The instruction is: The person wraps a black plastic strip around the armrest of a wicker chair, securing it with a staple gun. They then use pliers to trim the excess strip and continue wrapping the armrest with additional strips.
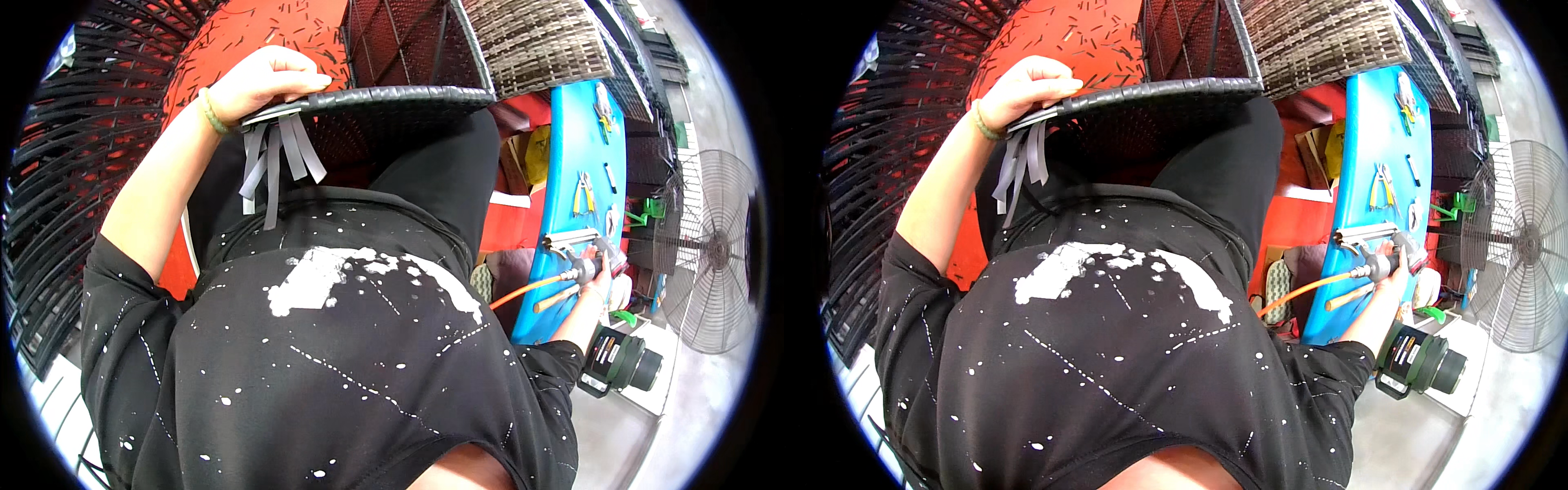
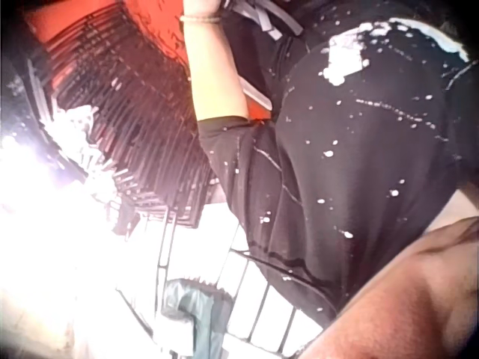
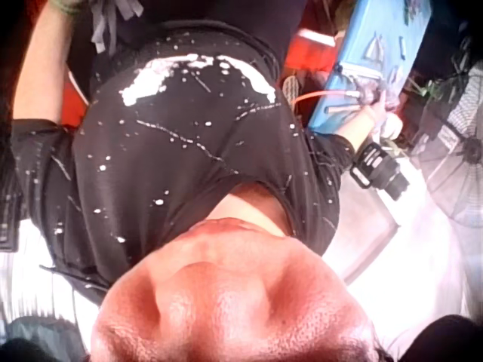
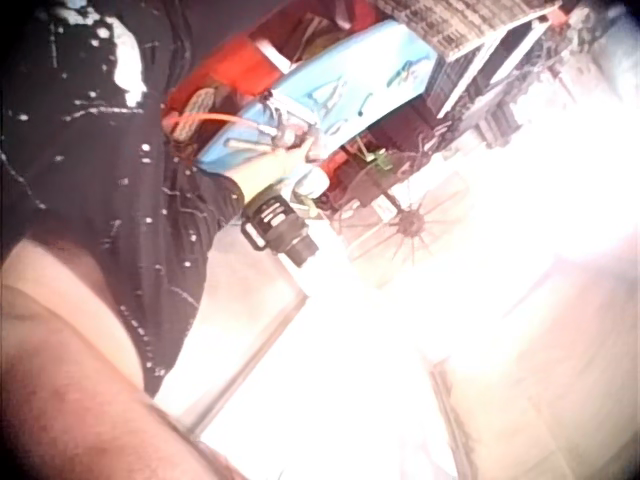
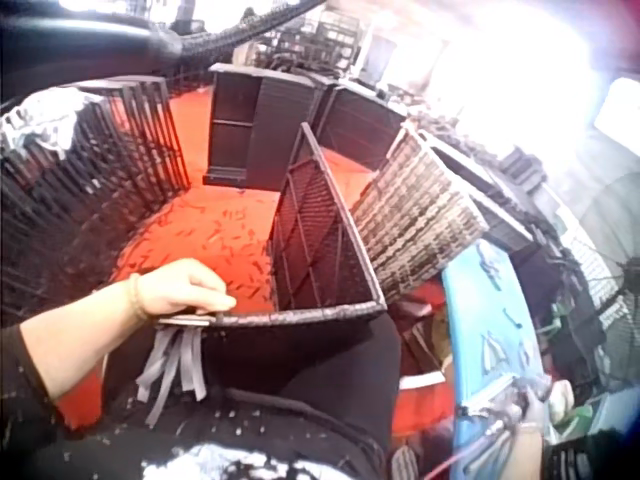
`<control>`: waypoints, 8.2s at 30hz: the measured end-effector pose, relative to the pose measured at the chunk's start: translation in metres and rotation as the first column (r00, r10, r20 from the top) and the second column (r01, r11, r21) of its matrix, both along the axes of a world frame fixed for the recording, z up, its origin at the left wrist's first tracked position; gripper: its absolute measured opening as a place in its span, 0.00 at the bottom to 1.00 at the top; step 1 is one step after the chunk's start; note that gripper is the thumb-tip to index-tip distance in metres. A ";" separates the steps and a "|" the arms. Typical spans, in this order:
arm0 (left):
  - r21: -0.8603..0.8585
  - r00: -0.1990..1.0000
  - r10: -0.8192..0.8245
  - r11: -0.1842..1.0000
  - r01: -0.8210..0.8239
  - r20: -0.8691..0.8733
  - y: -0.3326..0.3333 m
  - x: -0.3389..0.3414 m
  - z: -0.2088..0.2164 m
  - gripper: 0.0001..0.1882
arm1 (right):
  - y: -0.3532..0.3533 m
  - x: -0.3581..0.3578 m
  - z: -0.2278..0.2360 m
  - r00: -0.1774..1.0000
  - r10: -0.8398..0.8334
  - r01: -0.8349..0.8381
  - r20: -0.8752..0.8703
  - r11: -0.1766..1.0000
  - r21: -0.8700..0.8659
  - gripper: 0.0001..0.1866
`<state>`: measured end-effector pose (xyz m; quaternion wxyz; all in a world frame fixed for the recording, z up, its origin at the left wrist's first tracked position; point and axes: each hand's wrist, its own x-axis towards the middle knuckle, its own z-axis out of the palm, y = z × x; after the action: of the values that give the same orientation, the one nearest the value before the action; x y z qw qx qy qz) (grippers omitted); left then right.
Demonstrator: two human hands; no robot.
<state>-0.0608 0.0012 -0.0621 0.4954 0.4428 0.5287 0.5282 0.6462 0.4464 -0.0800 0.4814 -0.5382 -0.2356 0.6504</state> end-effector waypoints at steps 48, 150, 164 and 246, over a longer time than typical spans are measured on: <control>-0.028 0.994 0.106 0.994 -0.106 -0.009 0.023 -0.021 -0.009 0.18 | -0.286 -0.420 0.036 0.335 -0.354 -0.870 0.873 -0.472 0.142 0.20; -0.256 0.791 0.173 0.888 -0.383 -0.587 -0.034 0.009 0.023 0.13 | 0.107 -0.152 -0.040 -0.539 0.077 -0.560 0.838 0.711 -0.426 0.49; -0.230 0.845 0.150 0.925 -0.304 -0.514 -0.032 0.022 0.039 0.13 | 0.015 -0.232 0.006 0.810 0.515 -0.375 -0.280 0.822 0.428 0.60; -0.161 0.346 0.735 0.522 -0.838 0.582 -0.007 0.066 -0.073 0.35 | -0.166 -0.498 0.068 0.516 -0.340 -0.726 0.786 -0.661 0.191 0.28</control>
<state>0.0051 -0.0056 -0.1348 0.2757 -0.0146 0.4486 0.8500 0.1479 0.2802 -0.0121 0.2539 0.1406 -0.9567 -0.0204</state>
